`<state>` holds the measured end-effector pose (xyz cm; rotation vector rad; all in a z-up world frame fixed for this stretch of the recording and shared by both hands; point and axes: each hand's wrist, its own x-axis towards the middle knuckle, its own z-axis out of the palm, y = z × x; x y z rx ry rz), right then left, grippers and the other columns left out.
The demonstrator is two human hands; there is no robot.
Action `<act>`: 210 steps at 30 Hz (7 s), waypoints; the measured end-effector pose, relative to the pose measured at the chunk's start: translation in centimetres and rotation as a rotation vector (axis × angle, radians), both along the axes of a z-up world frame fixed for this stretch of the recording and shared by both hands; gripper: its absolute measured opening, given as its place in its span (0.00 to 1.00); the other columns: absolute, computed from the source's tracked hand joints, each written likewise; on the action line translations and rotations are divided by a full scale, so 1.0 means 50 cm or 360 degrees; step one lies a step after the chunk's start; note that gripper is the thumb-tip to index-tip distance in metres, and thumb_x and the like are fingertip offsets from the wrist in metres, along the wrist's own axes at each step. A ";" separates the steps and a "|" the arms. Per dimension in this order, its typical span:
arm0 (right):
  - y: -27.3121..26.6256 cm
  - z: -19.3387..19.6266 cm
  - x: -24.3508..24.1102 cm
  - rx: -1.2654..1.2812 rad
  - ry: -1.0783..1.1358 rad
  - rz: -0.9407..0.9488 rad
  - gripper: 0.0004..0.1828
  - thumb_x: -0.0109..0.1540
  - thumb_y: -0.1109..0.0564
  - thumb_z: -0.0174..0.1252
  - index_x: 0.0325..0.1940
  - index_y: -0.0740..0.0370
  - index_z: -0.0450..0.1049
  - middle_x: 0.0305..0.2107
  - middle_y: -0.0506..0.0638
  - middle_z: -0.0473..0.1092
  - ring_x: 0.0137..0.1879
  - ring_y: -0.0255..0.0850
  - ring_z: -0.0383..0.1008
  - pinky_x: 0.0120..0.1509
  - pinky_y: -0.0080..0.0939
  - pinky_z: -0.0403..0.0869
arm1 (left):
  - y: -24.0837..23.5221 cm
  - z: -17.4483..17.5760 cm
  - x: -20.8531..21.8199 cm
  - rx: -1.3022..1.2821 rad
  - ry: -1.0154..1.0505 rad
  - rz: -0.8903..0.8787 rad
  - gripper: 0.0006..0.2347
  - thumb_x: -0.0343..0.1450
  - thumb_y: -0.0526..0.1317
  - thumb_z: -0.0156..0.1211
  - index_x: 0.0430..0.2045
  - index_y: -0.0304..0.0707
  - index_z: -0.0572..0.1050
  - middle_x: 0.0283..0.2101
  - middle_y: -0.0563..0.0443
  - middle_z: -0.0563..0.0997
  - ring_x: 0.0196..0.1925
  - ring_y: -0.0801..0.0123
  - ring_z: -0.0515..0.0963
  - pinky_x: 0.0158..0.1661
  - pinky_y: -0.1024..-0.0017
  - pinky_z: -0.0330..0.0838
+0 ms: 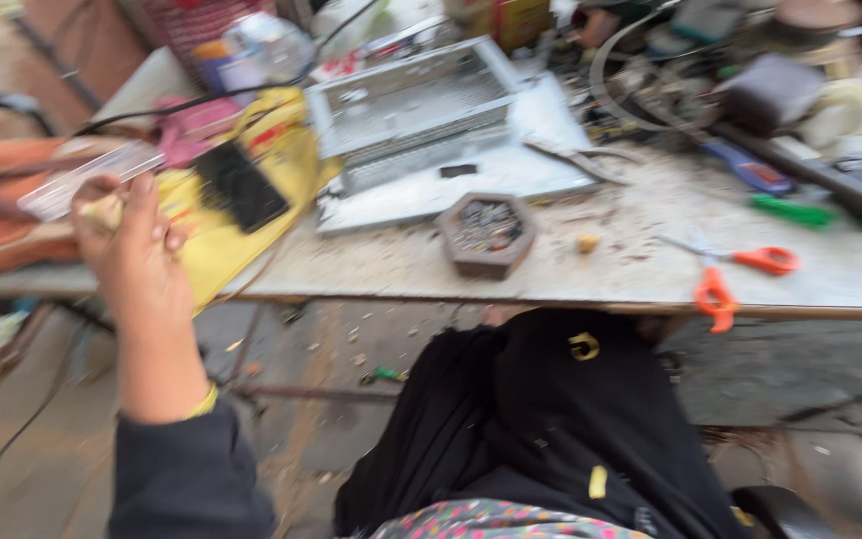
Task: The person uses orange-handled scissors to trim wires and components on a small cylindrical electronic part. They then handle a wallet and currency notes before resuming work on the electronic part.
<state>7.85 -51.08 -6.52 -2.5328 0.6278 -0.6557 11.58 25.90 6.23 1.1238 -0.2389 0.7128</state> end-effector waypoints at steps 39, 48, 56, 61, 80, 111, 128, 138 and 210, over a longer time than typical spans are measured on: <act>0.250 0.312 -0.055 0.0033 -0.0631 0.0905 0.18 0.65 0.57 0.60 0.57 0.67 0.75 0.35 0.53 0.77 0.40 0.38 0.77 0.47 0.40 0.75 | -0.492 -0.163 -0.112 0.0416 0.0536 -0.1727 0.32 0.71 0.47 0.64 0.68 0.35 0.58 0.43 0.42 0.87 0.18 0.79 0.67 0.18 0.82 0.61; 0.405 0.302 -0.277 0.0190 -0.0112 0.1441 0.14 0.58 0.61 0.67 0.49 0.60 0.81 0.38 0.48 0.83 0.44 0.35 0.84 0.51 0.36 0.80 | -0.650 -0.189 -0.261 -0.0051 0.0918 -0.2439 0.32 0.71 0.51 0.65 0.68 0.39 0.60 0.35 0.60 0.71 0.26 0.82 0.66 0.26 0.81 0.61; 0.439 0.252 -0.347 0.1193 -0.0448 0.1399 0.23 0.66 0.60 0.61 0.64 0.66 0.66 0.55 0.54 0.73 0.62 0.39 0.73 0.63 0.38 0.73 | -0.706 -0.239 -0.339 -0.0341 0.1101 -0.2468 0.23 0.79 0.61 0.57 0.50 0.39 0.68 0.24 0.63 0.66 0.20 0.84 0.60 0.21 0.83 0.56; 0.479 0.250 -0.374 0.0838 -0.0131 0.1358 0.32 0.58 0.59 0.65 0.66 0.61 0.66 0.55 0.51 0.69 0.62 0.38 0.69 0.61 0.42 0.72 | -0.678 -0.212 -0.326 -0.0375 0.1236 -0.2039 0.21 0.74 0.61 0.55 0.51 0.48 0.68 0.32 0.63 0.72 0.22 0.82 0.61 0.25 0.81 0.59; 0.520 0.214 -0.390 0.0260 -0.0446 0.1350 0.11 0.61 0.70 0.55 0.46 0.63 0.68 0.53 0.53 0.74 0.52 0.46 0.79 0.51 0.39 0.76 | -0.694 -0.239 -0.324 -0.0162 0.0916 -0.1805 0.27 0.69 0.41 0.71 0.60 0.31 0.63 0.51 0.46 0.74 0.52 0.66 0.75 0.50 0.68 0.73; 0.497 0.219 -0.373 0.0210 -0.0268 0.1130 0.11 0.61 0.55 0.64 0.35 0.67 0.77 0.43 0.51 0.74 0.40 0.38 0.78 0.42 0.37 0.77 | -0.688 -0.204 -0.344 -0.0013 0.1090 -0.1892 0.28 0.67 0.41 0.69 0.57 0.44 0.57 0.46 0.56 0.76 0.44 0.77 0.77 0.37 0.77 0.74; 0.415 0.283 -0.425 0.0614 -0.1021 0.1195 0.07 0.69 0.69 0.55 0.51 0.66 0.70 0.45 0.54 0.73 0.53 0.39 0.76 0.58 0.40 0.80 | -0.691 -0.218 -0.328 -0.0053 0.1254 -0.1841 0.20 0.68 0.42 0.61 0.53 0.49 0.62 0.44 0.59 0.81 0.46 0.74 0.81 0.43 0.68 0.74; 0.071 0.267 -0.381 0.1158 -0.1869 0.0850 0.11 0.79 0.64 0.51 0.65 0.66 0.59 0.40 0.59 0.74 0.36 0.40 0.76 0.36 0.40 0.74 | -0.689 -0.231 -0.327 -0.0066 0.1342 -0.1864 0.18 0.66 0.40 0.63 0.49 0.43 0.69 0.41 0.49 0.81 0.43 0.65 0.81 0.42 0.63 0.76; 0.488 0.066 -0.331 0.2029 0.0174 0.1251 0.12 0.65 0.61 0.59 0.52 0.67 0.74 0.43 0.51 0.76 0.48 0.38 0.77 0.52 0.44 0.77 | -0.663 -0.226 -0.315 -0.0955 0.0192 -0.2163 0.36 0.75 0.63 0.45 0.64 0.23 0.64 0.69 0.37 0.68 0.65 0.59 0.72 0.66 0.66 0.68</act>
